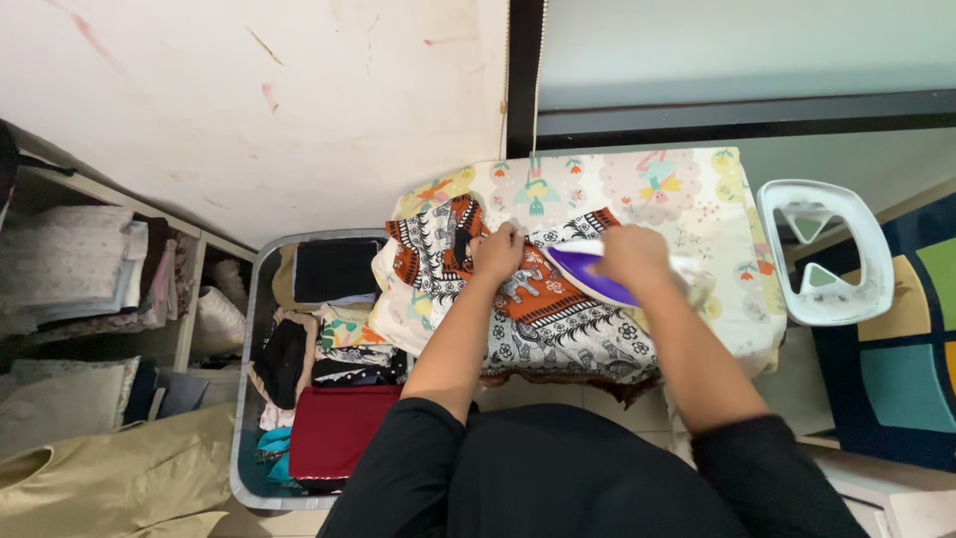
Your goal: The person irons a shirt on an ironing board, flipping and smoothing the fabric as they move the iron across different sections.
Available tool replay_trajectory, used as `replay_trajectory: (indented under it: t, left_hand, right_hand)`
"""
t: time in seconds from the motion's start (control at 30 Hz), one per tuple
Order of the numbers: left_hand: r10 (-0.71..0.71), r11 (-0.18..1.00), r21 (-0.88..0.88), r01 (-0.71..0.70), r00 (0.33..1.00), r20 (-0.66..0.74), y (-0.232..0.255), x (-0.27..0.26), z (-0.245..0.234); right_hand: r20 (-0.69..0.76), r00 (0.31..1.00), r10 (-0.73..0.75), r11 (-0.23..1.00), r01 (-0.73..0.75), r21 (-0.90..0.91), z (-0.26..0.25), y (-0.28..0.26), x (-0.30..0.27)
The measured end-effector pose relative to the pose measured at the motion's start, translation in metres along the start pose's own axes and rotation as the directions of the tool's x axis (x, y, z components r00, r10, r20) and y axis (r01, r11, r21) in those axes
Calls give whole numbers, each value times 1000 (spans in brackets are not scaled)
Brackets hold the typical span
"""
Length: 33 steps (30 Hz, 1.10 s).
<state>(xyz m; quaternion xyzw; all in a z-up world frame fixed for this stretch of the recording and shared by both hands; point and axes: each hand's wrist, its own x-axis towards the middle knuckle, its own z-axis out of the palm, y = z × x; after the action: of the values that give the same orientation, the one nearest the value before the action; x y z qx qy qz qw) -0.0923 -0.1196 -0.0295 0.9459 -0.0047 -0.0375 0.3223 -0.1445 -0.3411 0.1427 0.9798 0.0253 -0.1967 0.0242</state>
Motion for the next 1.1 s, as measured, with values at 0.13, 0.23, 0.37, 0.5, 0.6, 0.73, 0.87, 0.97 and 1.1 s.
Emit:
replay_trajectory:
  t: [0.13,0.23,0.37,0.5,0.6,0.73,0.87,0.97,1.1]
  left_hand:
    - [0,1000,18,0,1000,-15,-7,6,8]
    - [20,1000,25,-19,999,-45,-13,9,16]
    - [20,999,32,-18,997,-75,-11,11,18]
    - [-7,999,34,8,1000,-29,6,-1,1]
    - [5,999,32,-7,999,36,18,-13,-16]
    - [46,998,30,-46,999,-9,17,-13,-15]
    - [37,998,54,-36,999,-18,14,-11,-9]
    - [36,998,47,-34,999,-28,15,-11,-10]
    - [53,998,40,-51,997,-58,18,-15,-13]
  right_hand:
    - [-141,990,-1,999,8,49,-7,-37,41]
    - [-160,987,-2,997,14,72,-4,-38,48]
    - [-30,1000,-6,999,8,48,-4,-11,30]
    - [-3,1000,25,999,-25,47,5,28,-22]
    - [-81,989,123,990,-117,74,10,32,-35]
    - [-122,967,225,967,-207,148,7,21,8]
    - [-228,945,236,964,-197,178,-1,27,65]
    - [-159,964,212,969,-187,161,-7,33,78]
    - [0,1000,27,995,-27,97,-6,38,38]
